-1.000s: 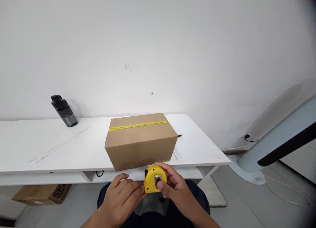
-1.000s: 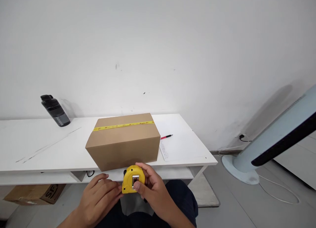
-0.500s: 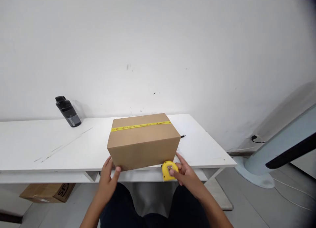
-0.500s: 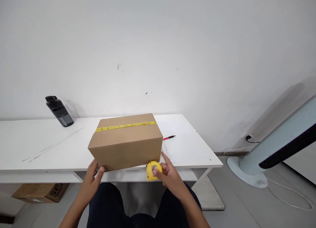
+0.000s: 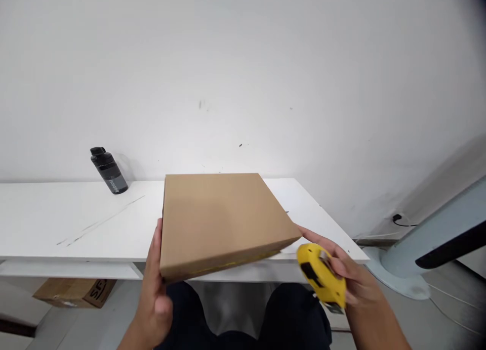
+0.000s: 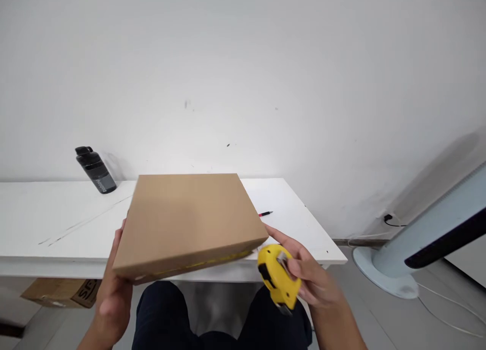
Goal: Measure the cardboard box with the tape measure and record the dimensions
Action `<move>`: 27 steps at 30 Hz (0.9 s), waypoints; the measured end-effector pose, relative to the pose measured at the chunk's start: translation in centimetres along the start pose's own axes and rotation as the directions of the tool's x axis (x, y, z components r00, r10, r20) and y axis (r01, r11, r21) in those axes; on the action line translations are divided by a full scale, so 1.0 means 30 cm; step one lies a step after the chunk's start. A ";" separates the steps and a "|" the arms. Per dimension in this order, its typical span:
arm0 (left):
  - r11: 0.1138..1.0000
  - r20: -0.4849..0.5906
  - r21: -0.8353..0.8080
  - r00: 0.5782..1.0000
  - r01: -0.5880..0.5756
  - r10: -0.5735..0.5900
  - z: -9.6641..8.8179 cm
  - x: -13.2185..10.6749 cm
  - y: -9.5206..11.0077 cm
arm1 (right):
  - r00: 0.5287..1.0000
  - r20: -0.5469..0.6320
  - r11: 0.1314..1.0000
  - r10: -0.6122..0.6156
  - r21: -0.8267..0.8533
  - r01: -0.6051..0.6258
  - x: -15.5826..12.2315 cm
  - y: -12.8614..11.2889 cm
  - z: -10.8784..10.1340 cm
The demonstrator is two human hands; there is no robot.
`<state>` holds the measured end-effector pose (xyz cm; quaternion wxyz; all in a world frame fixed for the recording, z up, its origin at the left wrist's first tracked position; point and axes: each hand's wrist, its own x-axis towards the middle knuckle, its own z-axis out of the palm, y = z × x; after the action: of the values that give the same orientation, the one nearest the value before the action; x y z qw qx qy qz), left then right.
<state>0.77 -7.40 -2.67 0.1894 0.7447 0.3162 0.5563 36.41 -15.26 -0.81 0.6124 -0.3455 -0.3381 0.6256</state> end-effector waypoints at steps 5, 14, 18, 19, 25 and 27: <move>0.985 0.011 -0.016 0.985 0.171 -0.171 0.080 -0.011 -0.074 | 0.998 -0.047 0.992 -0.051 -0.114 0.045 -0.028 0.003 0.003; 0.926 -0.016 0.291 0.967 -0.239 0.254 0.103 -0.001 -0.024 | 0.883 -0.282 0.913 -0.376 -0.278 0.300 -0.033 0.050 0.054; 0.778 0.270 0.249 0.813 -0.577 0.516 0.110 0.065 0.139 | 0.740 -0.348 0.811 -0.576 -0.361 0.461 -0.101 0.154 0.183; 0.747 0.333 0.203 0.762 -0.633 0.555 0.122 0.087 0.179 | 0.724 -0.344 0.795 -0.598 -0.366 0.483 -0.107 0.185 0.222; 0.694 0.439 0.077 0.649 -0.716 0.621 0.141 0.254 0.261 | 0.572 -0.313 0.652 -0.758 -0.393 0.648 -0.083 0.292 0.347; 0.695 0.426 0.171 0.689 -0.698 0.587 0.119 0.336 0.238 | 0.483 -0.362 0.603 -0.797 -0.446 0.661 -0.076 0.292 0.343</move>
<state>7.84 -5.47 7.91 -0.0924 0.9121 0.0789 0.3915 23.05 -17.73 -2.70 0.8395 -0.3973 -0.3453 0.1346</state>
